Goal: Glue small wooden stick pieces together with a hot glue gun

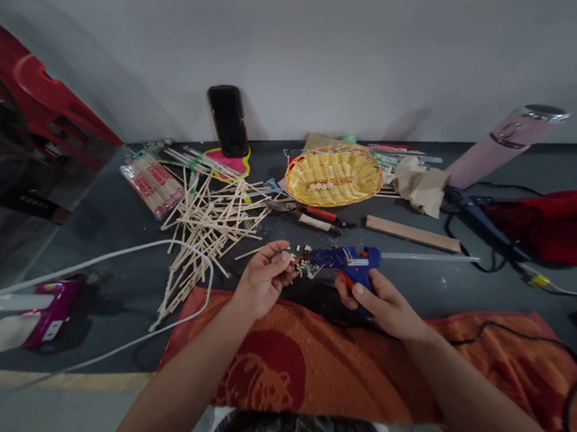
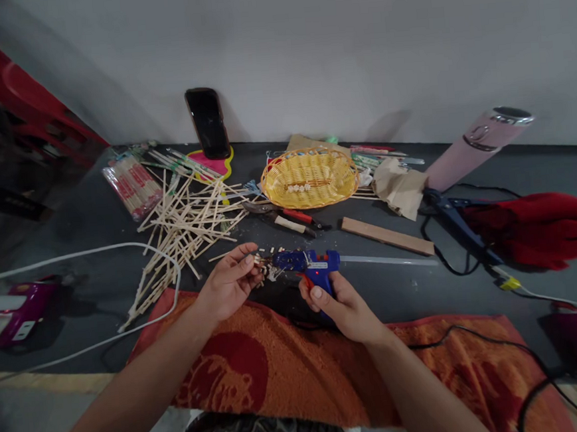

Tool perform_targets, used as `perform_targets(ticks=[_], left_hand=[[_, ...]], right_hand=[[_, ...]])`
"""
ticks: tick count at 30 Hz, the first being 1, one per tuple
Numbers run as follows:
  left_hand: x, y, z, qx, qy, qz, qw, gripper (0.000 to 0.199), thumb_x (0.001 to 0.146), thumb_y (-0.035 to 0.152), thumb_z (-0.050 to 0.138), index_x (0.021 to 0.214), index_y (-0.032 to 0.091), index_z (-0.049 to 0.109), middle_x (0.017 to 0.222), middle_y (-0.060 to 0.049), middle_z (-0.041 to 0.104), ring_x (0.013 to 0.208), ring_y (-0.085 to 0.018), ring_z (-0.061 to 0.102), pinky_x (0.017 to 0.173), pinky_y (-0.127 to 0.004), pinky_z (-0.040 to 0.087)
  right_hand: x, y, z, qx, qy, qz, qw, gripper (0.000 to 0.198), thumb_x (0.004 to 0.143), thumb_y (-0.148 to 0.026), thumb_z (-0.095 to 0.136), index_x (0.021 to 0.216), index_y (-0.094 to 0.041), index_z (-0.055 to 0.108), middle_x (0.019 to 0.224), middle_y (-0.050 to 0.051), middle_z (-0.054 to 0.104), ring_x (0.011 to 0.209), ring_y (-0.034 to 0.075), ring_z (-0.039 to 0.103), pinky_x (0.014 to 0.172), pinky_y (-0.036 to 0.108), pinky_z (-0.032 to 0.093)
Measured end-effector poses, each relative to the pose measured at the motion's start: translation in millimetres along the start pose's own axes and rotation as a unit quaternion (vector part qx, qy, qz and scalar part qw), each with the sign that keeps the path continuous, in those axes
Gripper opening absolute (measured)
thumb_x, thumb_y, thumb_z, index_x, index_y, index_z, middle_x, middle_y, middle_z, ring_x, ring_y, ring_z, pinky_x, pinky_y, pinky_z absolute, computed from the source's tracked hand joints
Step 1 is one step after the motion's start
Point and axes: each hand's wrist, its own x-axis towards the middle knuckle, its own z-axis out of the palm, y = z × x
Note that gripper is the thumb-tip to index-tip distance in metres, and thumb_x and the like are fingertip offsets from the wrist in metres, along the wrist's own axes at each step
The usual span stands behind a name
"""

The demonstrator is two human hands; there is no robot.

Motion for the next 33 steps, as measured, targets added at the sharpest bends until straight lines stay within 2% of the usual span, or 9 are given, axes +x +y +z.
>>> perform_targets(ticks=[8, 19, 22, 33], left_hand=[[1.0, 0.0, 0.3, 0.001, 0.001, 0.005, 1.000, 0.035, 0.068, 0.016, 0.076, 0.100, 0.016, 0.060, 0.065, 0.004, 0.059, 0.058, -0.006, 0.058, 0.061, -0.020, 0.053], [0.9, 0.4, -0.4, 0.011, -0.009, 0.003, 1.000, 0.037, 0.068, 0.018, 0.076, 0.101, 0.017, 0.059, 0.063, 0.004, 0.060, 0.057, -0.007, 0.058, 0.062, -0.020, 0.054], [1.1, -0.2, -0.5, 0.012, -0.022, 0.006, 1.000, 0.038, 0.068, 0.018, 0.076, 0.101, 0.017, 0.059, 0.068, 0.002, 0.063, 0.057, -0.006, 0.057, 0.062, -0.020, 0.053], [0.7, -0.8, -0.3, 0.029, -0.030, 0.006, 0.999, 0.042, 0.068, 0.018, 0.077, 0.105, 0.017, 0.057, 0.068, 0.002, 0.062, 0.057, -0.007, 0.057, 0.061, -0.020, 0.053]], right_hand=[[-0.2, 1.5, -1.1, -0.009, -0.006, -0.004, 1.000, 0.033, 0.092, -0.048, 0.046, 0.081, -0.018, 0.050, 0.068, 0.000, 0.045, 0.062, 0.013, 0.038, 0.058, 0.027, 0.030], [-0.3, 0.1, -0.4, -0.010, 0.003, -0.001, 1.000, 0.032, 0.091, -0.049, 0.047, 0.082, -0.019, 0.051, 0.068, 0.000, 0.045, 0.062, 0.014, 0.039, 0.058, 0.027, 0.030], [0.2, 0.7, -0.9, -0.008, 0.004, -0.003, 1.000, 0.033, 0.091, -0.050, 0.047, 0.082, -0.019, 0.051, 0.067, 0.000, 0.045, 0.061, 0.014, 0.039, 0.057, 0.027, 0.030], [-1.2, 3.5, -1.5, 0.023, 0.024, 0.006, 0.999, 0.033, 0.089, -0.050, 0.051, 0.093, -0.018, 0.056, 0.068, 0.000, 0.048, 0.061, 0.013, 0.041, 0.056, 0.026, 0.033]])
